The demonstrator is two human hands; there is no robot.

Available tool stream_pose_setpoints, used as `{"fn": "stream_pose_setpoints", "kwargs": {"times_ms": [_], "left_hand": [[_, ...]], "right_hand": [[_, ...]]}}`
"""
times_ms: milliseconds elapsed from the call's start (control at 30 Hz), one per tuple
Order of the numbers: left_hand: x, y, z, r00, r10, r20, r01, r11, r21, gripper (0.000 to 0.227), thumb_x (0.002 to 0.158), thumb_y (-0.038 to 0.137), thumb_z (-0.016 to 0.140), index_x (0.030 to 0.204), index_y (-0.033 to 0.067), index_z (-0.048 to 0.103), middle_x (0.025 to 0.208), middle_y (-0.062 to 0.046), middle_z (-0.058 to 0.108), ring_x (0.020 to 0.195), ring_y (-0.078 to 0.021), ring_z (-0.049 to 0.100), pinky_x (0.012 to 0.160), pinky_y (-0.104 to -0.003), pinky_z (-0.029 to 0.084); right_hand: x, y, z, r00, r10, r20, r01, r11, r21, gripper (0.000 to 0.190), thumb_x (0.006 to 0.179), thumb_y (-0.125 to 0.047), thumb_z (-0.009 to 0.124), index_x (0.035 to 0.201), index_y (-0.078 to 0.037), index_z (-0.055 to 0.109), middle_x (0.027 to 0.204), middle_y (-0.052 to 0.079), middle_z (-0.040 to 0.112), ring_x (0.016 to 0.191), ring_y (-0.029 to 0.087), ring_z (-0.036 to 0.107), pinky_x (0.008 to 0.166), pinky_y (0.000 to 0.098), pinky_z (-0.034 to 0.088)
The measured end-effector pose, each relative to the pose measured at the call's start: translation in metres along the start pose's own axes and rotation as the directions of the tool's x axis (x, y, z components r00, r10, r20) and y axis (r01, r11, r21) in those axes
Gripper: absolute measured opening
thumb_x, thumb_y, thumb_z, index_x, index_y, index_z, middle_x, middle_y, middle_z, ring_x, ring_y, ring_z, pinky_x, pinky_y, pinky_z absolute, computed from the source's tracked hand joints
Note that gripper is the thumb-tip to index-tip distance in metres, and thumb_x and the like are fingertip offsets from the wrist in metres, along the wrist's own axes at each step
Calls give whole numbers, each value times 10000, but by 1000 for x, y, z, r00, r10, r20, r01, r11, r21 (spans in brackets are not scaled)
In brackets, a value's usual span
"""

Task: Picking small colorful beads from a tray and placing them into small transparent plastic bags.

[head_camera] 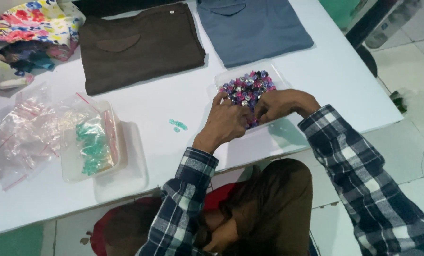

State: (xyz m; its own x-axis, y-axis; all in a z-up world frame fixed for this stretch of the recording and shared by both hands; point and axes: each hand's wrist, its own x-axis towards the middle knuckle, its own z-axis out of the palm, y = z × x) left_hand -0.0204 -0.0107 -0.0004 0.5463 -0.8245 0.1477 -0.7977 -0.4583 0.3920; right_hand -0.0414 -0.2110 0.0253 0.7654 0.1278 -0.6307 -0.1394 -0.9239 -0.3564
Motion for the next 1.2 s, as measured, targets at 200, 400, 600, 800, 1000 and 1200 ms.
{"fn": "stream_pose_setpoints", "kwargs": {"times_ms": [200,400,600,800,1000,1200], "left_hand": [[1,-12,12,999,-22,-41,18,995,-96,292,814,135,656,1104,163,647,888,-64,757,995,-243,694,1235,-482,115],[-1,-13,19,993,-46,-111,21,977,-213,316,854,79,620,1147,142,520,924,-46,752,1009,-231,696,1241,-471,128],[0,-11,23,953,-77,-291,-33,934,-355,407,810,154,777,1133,151,529,881,-2,736,907,-201,719,1220,-436,184],[-1,-5,28,913,-112,-393,-40,932,-360,393,751,218,844,1054,166,600,788,29,718,786,-172,715,1190,-406,252],[-1,1,23,914,-128,-386,-30,926,-377,354,761,311,850,1017,163,656,777,-2,742,789,-193,743,1200,-428,235],[3,3,22,918,-157,-364,20,935,-354,164,828,158,758,969,158,675,765,-28,752,803,-226,759,1192,-436,230]], "right_hand": [[-15,-6,-4,996,-90,-16,90,933,348,346,785,-114,677,1097,-93,826,910,168,793,826,256,721,770,346,577],[-29,-9,-3,971,-77,-226,211,720,661,356,843,-32,712,1192,36,725,863,213,754,746,245,731,713,312,619],[-33,-11,4,932,-13,-363,320,501,804,331,864,-40,734,1177,66,706,875,215,752,762,263,760,680,299,644],[-33,-6,10,922,-4,-387,347,449,823,358,890,-81,725,1220,53,689,887,190,741,790,234,757,704,280,651],[-58,-24,4,930,24,-368,324,424,846,363,899,-35,681,1253,46,682,965,214,738,839,269,751,761,366,667],[-50,-16,5,927,-20,-376,336,493,803,363,918,-97,678,1262,17,693,992,185,756,890,275,758,822,393,640]]}}
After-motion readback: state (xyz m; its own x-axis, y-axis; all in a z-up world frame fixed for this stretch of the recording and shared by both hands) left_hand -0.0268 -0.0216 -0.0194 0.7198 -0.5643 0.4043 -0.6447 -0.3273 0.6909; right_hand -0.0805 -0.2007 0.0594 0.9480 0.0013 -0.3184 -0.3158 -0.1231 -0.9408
